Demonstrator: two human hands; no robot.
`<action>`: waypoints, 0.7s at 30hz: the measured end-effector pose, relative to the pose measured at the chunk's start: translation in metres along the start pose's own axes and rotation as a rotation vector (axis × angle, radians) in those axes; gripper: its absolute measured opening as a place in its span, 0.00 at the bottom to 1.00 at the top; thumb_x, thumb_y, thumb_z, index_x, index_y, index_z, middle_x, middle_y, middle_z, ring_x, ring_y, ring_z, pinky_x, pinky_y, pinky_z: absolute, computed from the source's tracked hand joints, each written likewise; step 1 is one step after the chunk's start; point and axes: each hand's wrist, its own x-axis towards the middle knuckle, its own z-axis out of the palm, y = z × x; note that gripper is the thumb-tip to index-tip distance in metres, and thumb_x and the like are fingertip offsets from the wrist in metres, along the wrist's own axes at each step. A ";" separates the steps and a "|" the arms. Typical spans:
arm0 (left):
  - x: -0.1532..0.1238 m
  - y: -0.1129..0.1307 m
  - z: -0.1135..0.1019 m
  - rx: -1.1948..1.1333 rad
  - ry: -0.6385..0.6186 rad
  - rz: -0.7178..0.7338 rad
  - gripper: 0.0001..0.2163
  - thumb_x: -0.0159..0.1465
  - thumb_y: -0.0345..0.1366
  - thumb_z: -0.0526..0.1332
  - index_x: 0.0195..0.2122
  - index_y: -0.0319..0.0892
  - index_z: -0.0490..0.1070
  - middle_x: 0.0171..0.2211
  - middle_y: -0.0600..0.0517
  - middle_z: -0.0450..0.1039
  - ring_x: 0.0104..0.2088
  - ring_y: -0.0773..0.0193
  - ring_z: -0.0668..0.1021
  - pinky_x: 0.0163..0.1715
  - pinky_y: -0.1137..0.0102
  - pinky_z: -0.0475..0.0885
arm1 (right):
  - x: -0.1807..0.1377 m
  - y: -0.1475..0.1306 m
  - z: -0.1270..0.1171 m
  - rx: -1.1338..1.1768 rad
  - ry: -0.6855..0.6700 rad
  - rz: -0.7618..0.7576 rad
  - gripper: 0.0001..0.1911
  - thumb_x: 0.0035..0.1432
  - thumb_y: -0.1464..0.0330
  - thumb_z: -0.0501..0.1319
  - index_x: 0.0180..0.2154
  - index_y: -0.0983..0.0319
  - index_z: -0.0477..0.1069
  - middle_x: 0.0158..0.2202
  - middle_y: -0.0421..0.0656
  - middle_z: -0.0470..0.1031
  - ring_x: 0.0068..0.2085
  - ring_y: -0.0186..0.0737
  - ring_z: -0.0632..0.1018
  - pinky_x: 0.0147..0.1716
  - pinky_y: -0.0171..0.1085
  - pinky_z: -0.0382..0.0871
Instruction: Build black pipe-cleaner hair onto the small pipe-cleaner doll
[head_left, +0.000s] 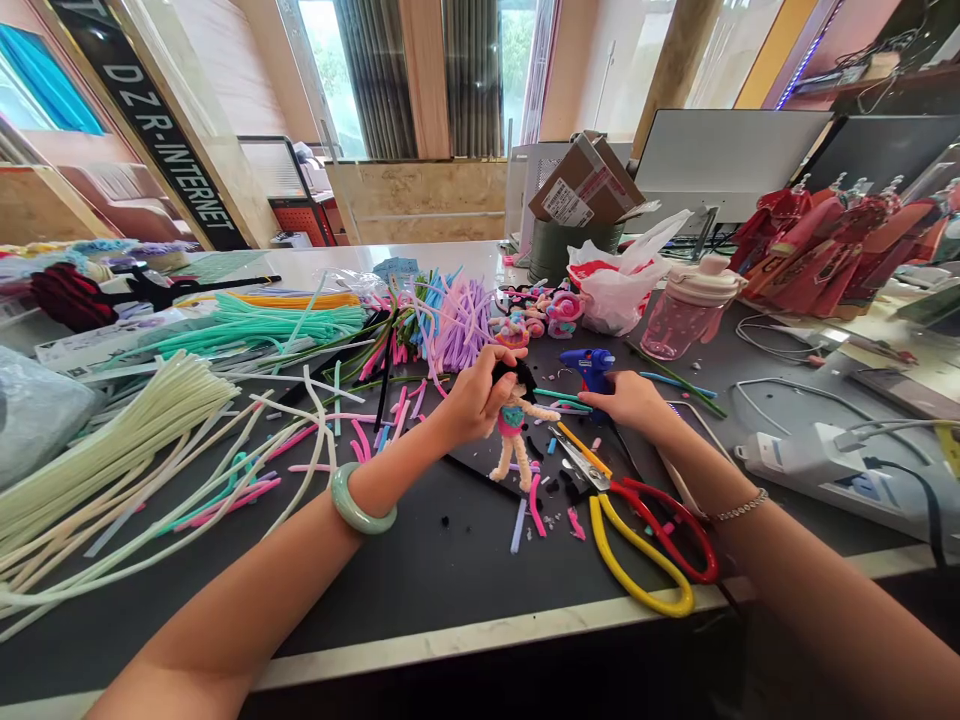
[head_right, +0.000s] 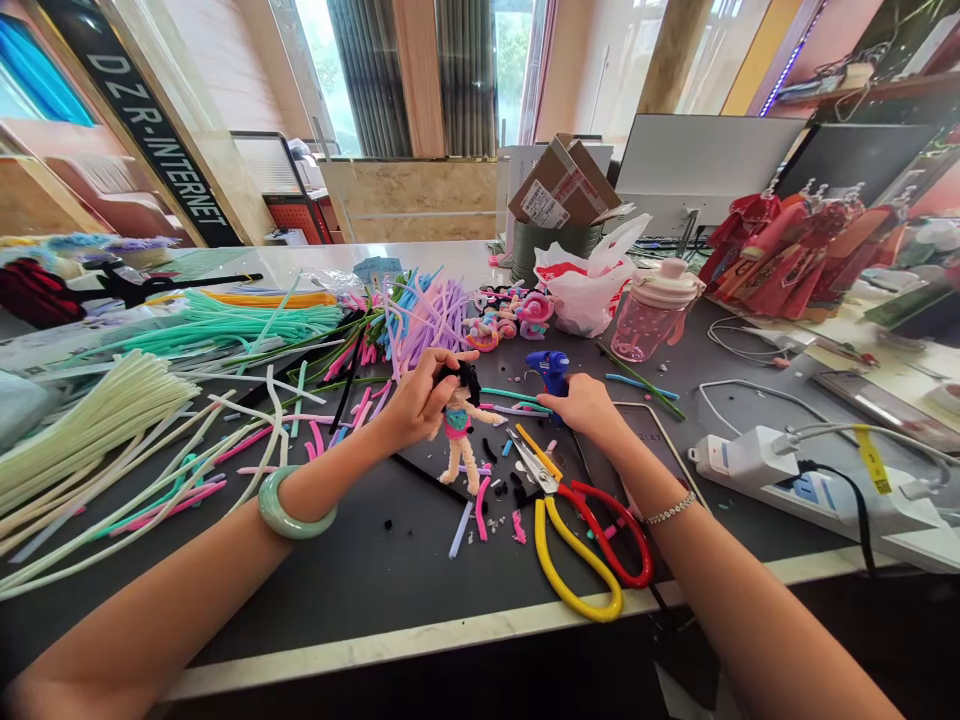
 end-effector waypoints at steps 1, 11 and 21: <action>0.000 0.000 0.000 -0.002 -0.001 -0.005 0.03 0.67 0.34 0.48 0.41 0.44 0.57 0.56 0.34 0.70 0.39 0.64 0.79 0.42 0.62 0.71 | 0.000 0.000 0.000 0.014 -0.003 0.002 0.18 0.58 0.59 0.61 0.36 0.70 0.77 0.33 0.55 0.80 0.37 0.50 0.80 0.31 0.37 0.65; 0.004 0.000 -0.007 -0.048 -0.065 -0.080 0.23 0.55 0.50 0.66 0.41 0.43 0.58 0.56 0.34 0.68 0.35 0.64 0.76 0.32 0.69 0.69 | -0.001 0.017 -0.002 0.157 -0.006 -0.025 0.19 0.54 0.62 0.65 0.43 0.71 0.77 0.42 0.56 0.80 0.43 0.50 0.80 0.38 0.37 0.69; 0.003 0.007 -0.005 -0.034 -0.028 -0.144 0.26 0.53 0.41 0.68 0.47 0.45 0.55 0.54 0.40 0.65 0.55 0.50 0.72 0.40 0.66 0.70 | 0.013 0.012 0.012 0.242 -0.004 -0.022 0.14 0.50 0.62 0.68 0.35 0.67 0.77 0.34 0.50 0.81 0.36 0.48 0.80 0.34 0.37 0.70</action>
